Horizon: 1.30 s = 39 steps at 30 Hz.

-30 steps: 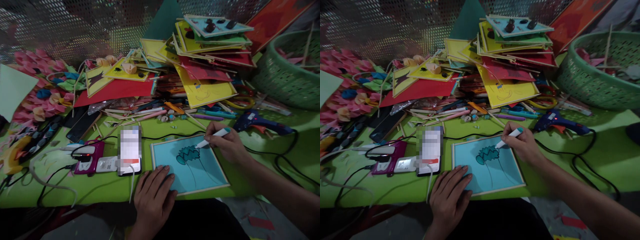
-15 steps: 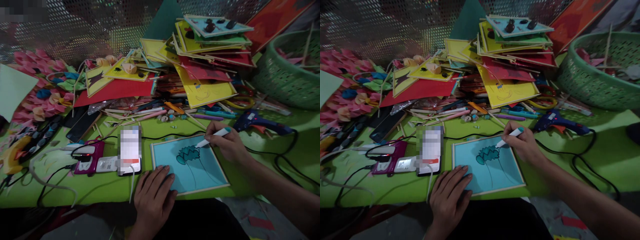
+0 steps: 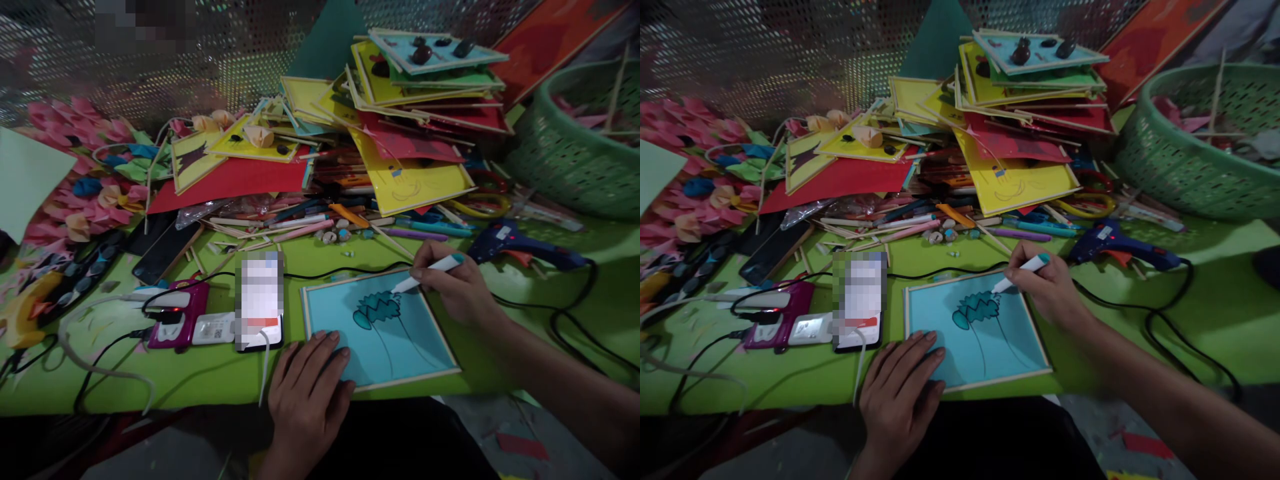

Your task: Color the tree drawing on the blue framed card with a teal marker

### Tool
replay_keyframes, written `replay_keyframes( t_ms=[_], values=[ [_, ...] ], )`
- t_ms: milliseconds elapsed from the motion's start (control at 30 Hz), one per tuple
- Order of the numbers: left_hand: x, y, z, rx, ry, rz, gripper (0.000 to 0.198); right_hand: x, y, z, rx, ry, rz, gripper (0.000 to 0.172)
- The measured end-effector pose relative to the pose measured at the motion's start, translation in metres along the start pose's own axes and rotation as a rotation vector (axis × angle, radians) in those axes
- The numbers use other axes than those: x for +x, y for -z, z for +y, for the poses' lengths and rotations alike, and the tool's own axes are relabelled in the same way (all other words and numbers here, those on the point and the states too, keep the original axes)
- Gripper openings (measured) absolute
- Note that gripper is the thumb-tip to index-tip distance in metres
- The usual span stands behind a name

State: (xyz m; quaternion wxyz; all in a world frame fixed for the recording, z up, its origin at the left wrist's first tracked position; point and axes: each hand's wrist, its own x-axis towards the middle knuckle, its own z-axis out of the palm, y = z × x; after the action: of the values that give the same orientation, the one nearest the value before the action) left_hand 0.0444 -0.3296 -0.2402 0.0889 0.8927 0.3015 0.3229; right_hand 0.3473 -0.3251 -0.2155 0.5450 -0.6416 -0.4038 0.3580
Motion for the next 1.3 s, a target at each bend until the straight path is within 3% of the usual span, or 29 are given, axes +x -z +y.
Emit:
replay_keyframes(
  t_ms=[1300],
  values=[
    [0.0029,-0.0006,0.0019,-0.001,0.013,0.021,0.023,0.0007,0.0011,0.0006,-0.023,0.022,0.034,0.014]
  ],
)
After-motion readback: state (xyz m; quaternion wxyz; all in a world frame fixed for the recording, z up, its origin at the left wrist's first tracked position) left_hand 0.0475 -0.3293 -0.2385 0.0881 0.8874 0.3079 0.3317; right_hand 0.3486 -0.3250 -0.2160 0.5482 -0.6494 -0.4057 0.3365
